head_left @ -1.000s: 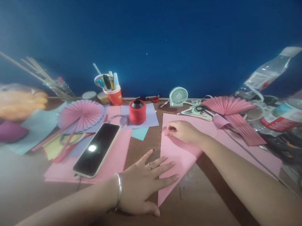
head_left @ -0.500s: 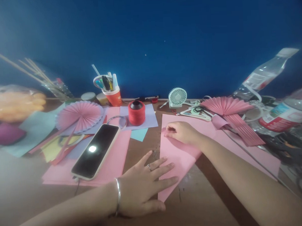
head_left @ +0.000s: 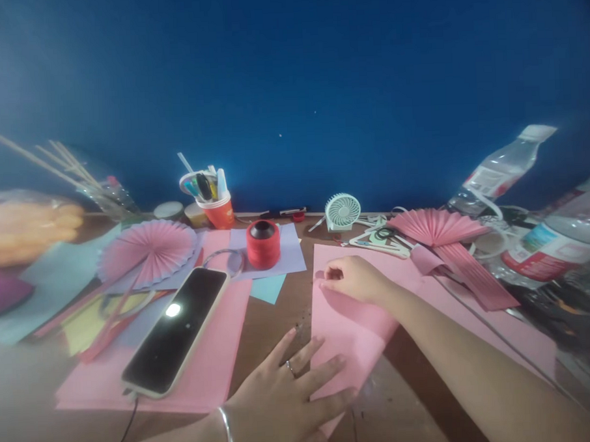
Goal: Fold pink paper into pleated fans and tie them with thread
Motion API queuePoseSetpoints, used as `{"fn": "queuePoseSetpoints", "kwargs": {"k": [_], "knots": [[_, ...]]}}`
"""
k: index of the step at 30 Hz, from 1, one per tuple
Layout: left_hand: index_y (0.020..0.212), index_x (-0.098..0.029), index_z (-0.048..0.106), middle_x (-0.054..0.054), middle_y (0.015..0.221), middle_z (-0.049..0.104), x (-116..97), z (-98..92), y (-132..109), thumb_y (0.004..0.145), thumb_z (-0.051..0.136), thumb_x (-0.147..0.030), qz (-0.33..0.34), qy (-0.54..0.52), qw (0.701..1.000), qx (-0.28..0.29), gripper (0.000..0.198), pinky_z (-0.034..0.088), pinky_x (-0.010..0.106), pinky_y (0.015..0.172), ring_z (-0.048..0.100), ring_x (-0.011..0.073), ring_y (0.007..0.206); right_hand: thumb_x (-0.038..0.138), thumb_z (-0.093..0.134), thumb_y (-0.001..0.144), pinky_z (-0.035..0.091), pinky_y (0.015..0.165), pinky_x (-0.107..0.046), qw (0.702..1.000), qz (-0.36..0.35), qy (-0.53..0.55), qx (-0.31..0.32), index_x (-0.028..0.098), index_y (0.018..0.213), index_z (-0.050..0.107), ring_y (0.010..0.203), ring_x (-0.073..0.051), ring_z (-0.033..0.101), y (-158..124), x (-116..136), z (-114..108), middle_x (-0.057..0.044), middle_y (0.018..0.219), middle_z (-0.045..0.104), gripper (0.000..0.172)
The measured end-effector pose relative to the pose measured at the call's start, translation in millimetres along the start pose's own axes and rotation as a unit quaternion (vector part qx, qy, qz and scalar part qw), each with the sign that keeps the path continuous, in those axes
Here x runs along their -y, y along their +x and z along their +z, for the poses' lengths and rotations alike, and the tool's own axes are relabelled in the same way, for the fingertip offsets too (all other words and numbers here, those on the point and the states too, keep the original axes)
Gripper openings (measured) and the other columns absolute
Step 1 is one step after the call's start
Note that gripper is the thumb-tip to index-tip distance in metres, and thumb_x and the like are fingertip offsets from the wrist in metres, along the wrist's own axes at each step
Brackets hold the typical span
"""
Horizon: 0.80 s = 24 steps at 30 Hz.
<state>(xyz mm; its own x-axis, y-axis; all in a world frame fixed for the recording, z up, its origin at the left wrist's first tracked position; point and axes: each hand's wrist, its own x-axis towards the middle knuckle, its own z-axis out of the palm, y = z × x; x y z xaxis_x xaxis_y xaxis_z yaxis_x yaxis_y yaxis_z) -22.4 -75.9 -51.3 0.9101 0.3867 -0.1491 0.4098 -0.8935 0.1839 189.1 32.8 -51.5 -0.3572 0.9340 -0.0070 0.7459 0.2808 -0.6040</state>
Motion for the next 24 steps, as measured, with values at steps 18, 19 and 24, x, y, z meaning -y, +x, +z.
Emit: {"fn": "queuePoseSetpoints", "kwargs": {"k": [18, 19, 24], "knots": [[0.137, -0.027, 0.011, -0.004, 0.145, 0.008, -4.3, -5.9, -2.5, 0.082, 0.041, -0.027, 0.003, 0.042, 0.999, -0.021, 0.063, 0.011, 0.056, 0.102, 0.017, 0.0282, 0.129, 0.036, 0.060, 0.068, 0.034, 0.052, -0.022, 0.999, 0.032, -0.006, 0.005, 0.020, 0.059, 0.059, 0.057, -0.012, 0.054, 5.3, -0.8, -1.2, 0.001, 0.061, 0.063, 0.018], [0.137, -0.028, 0.010, -0.005, 0.145, 0.009, -4.1, -6.7, -2.4, 0.082, 0.041, -0.028, 0.001, 0.039, 0.999, -0.020, 0.063, 0.013, 0.056, 0.101, 0.017, 0.0297, 0.129, 0.036, 0.060, 0.068, 0.034, 0.052, -0.022, 0.999, 0.033, -0.004, 0.006, 0.020, 0.059, 0.059, 0.057, -0.012, 0.055, 5.7, -0.7, -1.3, 0.001, 0.060, 0.063, 0.018], [0.138, -0.029, 0.009, -0.007, 0.145, 0.008, -1.9, -11.1, -2.1, 0.084, 0.039, -0.031, 0.003, 0.025, 1.000, -0.017, 0.062, 0.017, 0.061, 0.098, 0.009, 0.0375, 0.129, 0.036, 0.061, 0.066, 0.034, 0.047, -0.022, 0.999, 0.050, 0.012, 0.017, 0.020, 0.060, 0.060, 0.047, -0.010, 0.052, 6.7, -0.6, -1.5, 0.001, 0.063, 0.064, 0.017]]}}
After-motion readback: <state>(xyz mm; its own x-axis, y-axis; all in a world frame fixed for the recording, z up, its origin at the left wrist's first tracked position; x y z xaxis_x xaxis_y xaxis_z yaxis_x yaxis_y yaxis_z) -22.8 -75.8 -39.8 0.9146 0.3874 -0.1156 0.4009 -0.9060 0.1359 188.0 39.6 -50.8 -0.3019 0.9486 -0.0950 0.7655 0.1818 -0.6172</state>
